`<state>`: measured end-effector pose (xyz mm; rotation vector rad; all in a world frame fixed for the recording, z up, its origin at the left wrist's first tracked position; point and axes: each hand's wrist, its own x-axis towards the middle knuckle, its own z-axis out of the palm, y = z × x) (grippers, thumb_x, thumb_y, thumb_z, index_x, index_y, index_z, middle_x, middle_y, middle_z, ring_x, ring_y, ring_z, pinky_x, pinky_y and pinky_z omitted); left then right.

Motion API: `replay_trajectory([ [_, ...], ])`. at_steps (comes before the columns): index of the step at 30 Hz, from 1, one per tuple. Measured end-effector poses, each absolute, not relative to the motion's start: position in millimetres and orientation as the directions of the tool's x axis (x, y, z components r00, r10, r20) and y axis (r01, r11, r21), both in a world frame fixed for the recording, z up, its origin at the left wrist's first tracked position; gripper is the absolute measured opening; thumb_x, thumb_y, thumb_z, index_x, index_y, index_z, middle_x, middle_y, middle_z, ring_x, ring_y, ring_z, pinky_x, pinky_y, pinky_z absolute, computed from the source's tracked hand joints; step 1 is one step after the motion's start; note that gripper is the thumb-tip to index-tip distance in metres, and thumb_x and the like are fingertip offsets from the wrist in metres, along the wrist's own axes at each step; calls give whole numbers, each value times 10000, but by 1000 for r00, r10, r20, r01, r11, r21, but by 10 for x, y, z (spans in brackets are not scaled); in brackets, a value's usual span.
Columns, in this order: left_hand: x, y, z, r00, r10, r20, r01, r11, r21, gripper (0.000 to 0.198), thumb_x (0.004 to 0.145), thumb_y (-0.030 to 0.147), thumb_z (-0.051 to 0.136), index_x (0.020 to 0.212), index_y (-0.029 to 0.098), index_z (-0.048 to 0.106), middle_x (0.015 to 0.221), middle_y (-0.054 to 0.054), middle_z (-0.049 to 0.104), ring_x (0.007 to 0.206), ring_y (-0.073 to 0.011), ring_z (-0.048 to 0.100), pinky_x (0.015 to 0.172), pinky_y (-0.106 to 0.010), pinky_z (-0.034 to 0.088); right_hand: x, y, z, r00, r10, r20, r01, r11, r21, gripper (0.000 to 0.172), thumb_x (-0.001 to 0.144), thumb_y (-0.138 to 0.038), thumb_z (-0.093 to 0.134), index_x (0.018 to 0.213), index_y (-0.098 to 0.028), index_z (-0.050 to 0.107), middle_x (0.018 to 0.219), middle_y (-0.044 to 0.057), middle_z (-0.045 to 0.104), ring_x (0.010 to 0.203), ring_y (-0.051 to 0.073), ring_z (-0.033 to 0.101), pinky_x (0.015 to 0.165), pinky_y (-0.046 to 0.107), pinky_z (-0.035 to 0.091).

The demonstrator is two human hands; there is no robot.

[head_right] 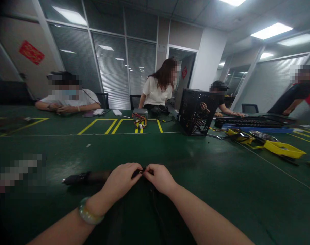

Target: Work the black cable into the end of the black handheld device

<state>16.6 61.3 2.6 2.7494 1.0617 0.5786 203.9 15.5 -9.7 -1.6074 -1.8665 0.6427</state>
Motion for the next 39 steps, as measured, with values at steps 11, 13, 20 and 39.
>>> replay_trajectory([
  [11, 142, 588, 36, 697, 638, 328, 583, -770, 259, 97, 863, 210, 524, 945, 226, 573, 965, -8, 608, 900, -181, 559, 795, -325, 407, 2055, 147, -90, -103, 988, 118, 729, 156, -667, 159, 877, -335, 580, 846, -207, 669, 777, -14, 668, 683, 132, 578, 594, 217, 378],
  [13, 142, 586, 23, 675, 653, 343, 591, -757, 278, 126, 850, 221, 547, 975, 227, 566, 970, -7, 605, 906, -184, 557, 801, -331, 414, 2053, 150, -95, -99, 988, 120, 728, 154, -668, 167, 877, -334, 578, 833, -202, 670, 766, -14, 664, 677, 132, 572, 592, 217, 376],
  [20, 135, 584, 23, 669, 635, 386, 566, -772, 288, 56, 839, 216, 565, 895, 215, 568, 988, -12, 607, 964, -194, 550, 876, -364, 425, 2049, 153, -61, -105, 987, 120, 732, 159, -663, 145, 864, -319, 594, 812, -205, 668, 778, -15, 655, 691, 135, 573, 598, 220, 376],
  [39, 124, 577, -4, 655, 600, 460, 550, -796, 254, 112, 801, 175, 600, 891, 230, 561, 1065, 2, 606, 1107, -190, 518, 1094, -444, 275, 2066, 185, -145, -122, 981, 153, 716, 193, -671, 166, 862, -326, 586, 775, -202, 653, 743, -20, 634, 671, 133, 557, 614, 220, 379],
])
